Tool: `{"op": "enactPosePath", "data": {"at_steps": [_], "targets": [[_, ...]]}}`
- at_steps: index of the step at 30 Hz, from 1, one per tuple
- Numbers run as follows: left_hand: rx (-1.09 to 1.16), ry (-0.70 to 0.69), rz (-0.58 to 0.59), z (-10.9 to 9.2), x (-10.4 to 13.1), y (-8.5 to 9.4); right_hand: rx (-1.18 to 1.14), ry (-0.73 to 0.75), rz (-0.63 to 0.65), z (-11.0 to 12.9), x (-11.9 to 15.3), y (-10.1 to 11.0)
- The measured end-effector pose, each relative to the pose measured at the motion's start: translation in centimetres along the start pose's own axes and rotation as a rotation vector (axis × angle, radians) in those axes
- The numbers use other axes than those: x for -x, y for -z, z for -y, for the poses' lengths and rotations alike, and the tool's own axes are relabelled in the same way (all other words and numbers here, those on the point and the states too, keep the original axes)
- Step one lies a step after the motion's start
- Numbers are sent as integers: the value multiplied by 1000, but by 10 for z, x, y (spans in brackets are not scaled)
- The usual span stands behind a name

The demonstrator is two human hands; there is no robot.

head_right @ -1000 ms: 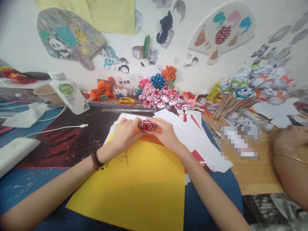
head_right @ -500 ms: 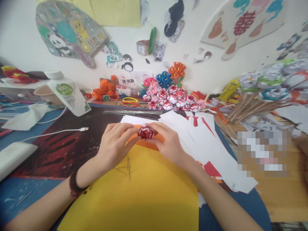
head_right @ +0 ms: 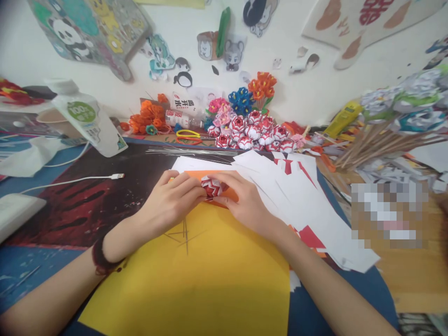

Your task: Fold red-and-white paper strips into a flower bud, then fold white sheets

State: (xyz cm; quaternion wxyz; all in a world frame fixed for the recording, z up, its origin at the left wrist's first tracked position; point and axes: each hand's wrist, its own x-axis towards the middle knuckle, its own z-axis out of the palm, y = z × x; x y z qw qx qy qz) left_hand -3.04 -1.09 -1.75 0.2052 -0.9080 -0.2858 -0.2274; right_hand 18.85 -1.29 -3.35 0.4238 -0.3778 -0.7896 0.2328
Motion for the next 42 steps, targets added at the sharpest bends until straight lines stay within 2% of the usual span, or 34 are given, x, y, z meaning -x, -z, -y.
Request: {"op": "enactPosePath", "data": {"at_steps": [4,8,13,20,28,42], "targets": [[-46,-18,20,-4,1,-7,-71,-121,61,-1,2,-4],[-95,-6,17,-11,0,-6,-165,-238,111,1,2,-4],[-125,29,4,-15,0,-1,-185,-280,114,-1,1,-2],[-96,11,5,-16,-1,0,-232,-328,81,2,1,-5],[-125,76,-23,-19,0,-3,-210,-294,42,5,1,-1],[-168,159,-80,-20,0,-8,-232,-277,67,-2,3,0]]}}
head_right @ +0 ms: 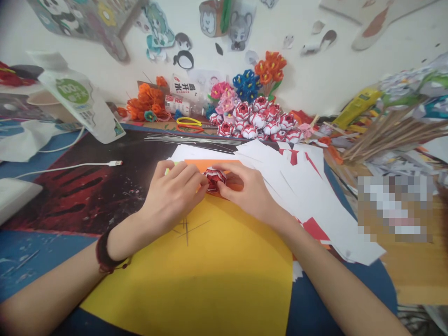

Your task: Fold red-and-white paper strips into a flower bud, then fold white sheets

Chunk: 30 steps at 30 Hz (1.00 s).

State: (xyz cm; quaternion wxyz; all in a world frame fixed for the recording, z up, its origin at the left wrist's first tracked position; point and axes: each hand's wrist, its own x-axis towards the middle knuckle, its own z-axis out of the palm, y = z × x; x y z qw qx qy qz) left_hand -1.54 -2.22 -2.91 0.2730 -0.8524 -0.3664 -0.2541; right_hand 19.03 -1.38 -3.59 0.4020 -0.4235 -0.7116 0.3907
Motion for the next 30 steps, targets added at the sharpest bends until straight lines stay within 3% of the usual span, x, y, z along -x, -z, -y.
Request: {"op": "enactPosePath", "data": {"at_steps": [7,12,14,19,23,30], "targets": [[20,-58,35,-2,-4,9,-13,24,50,4,0,-1],[68,-4,28,2,-3,7,-30,22,138,6,-1,0],[141,48,56,5,-2,6,-24,26,171,7,-1,-1],[509,236,136,17,-8,9,113,58,95,5,-1,-3],[716,222,171,32,-12,11,143,68,89,1,-1,1],[713,243,304,33,-6,-2,96,53,123,2,0,1]]}}
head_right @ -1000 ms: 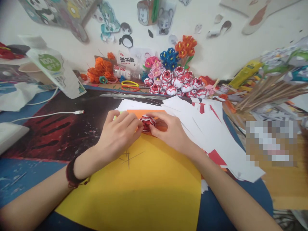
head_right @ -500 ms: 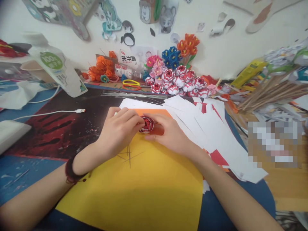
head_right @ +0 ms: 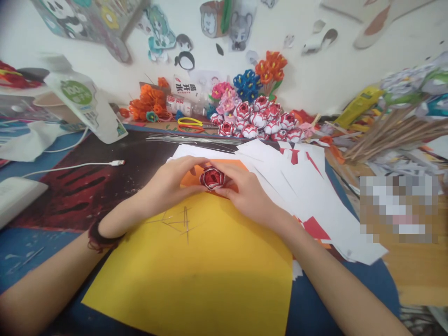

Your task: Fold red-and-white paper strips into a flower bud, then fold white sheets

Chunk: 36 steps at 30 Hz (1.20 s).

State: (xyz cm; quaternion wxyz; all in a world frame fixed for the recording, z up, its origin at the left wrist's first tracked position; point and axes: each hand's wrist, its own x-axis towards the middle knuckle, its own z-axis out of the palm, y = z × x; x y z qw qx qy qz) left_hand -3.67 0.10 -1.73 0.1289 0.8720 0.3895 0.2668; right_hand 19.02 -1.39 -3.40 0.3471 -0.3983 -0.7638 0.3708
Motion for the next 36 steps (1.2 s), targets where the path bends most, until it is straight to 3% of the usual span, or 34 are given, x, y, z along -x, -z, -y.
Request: {"op": "enactPosePath", "data": {"at_steps": [13,22,29,36], "targets": [[-101,60,-107,-8,3,-11,181,95,12,-7,7,-4],[-3,32,-65,-1,1,-11,99,-5,-51,-7,4,-4],[-47,127,-141,-2,3,-14,64,67,-148,1,2,-1],[56,263,-218,-7,4,-21,159,117,-189,11,3,-8]]}}
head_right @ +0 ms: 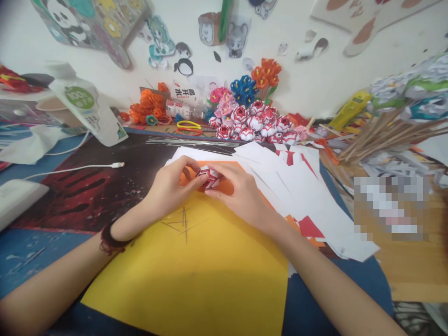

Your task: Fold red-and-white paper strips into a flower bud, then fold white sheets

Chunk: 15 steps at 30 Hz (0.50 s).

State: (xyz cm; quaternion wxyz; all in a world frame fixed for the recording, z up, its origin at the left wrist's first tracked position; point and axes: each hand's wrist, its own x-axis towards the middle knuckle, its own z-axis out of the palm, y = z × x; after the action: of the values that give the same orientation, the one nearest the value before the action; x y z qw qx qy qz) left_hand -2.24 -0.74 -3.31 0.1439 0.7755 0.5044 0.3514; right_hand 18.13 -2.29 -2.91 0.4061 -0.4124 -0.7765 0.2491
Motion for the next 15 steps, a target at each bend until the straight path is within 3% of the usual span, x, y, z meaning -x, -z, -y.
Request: {"op": "enactPosePath", "data": {"at_steps": [15], "targets": [[25,-3,20,-6,-1,0,42,24,-24,3,2,-3]]}}
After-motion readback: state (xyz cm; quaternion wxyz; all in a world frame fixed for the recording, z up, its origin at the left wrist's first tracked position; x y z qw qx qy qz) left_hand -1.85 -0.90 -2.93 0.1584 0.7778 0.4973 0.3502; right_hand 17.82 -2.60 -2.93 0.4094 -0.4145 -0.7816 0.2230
